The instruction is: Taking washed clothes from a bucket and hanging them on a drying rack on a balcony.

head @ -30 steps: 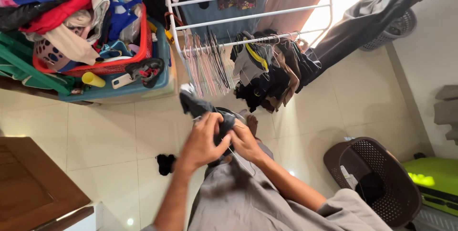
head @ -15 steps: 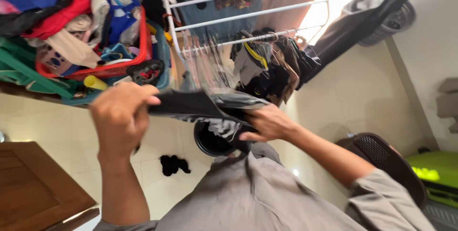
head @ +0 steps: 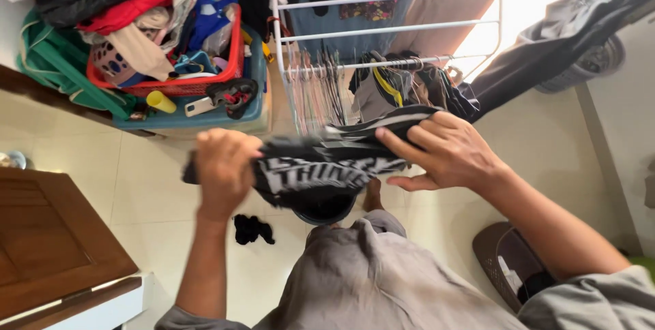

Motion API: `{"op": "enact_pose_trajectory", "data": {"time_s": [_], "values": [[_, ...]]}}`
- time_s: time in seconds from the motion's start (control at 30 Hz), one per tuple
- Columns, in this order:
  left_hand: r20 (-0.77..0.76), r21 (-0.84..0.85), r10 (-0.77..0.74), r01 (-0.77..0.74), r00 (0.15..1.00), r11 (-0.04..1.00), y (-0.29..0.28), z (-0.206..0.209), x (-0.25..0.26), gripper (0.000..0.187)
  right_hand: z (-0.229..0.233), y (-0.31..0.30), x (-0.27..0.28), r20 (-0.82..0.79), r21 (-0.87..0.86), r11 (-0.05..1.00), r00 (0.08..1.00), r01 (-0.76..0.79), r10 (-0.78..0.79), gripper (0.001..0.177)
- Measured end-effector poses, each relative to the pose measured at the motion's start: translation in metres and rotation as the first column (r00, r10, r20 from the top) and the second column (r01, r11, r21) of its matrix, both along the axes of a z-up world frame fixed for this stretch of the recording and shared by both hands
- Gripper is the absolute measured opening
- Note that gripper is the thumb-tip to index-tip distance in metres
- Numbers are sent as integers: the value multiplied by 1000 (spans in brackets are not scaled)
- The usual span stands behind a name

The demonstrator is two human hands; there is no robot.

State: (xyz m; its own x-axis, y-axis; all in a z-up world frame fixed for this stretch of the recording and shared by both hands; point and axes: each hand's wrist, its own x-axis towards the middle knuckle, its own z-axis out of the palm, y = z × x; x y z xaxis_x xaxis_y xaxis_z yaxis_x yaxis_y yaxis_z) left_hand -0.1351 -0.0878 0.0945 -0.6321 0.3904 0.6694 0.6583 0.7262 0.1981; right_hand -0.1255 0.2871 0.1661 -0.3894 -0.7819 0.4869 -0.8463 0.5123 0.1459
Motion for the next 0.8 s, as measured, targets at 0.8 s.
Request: {"op": "enact_pose_trajectory", "data": {"time_s": [0.8], "values": [[544,448,-297,27,785,893,64,-51,53,12,-89,-51,37,531,-630,762,799,149,283,16]]}}
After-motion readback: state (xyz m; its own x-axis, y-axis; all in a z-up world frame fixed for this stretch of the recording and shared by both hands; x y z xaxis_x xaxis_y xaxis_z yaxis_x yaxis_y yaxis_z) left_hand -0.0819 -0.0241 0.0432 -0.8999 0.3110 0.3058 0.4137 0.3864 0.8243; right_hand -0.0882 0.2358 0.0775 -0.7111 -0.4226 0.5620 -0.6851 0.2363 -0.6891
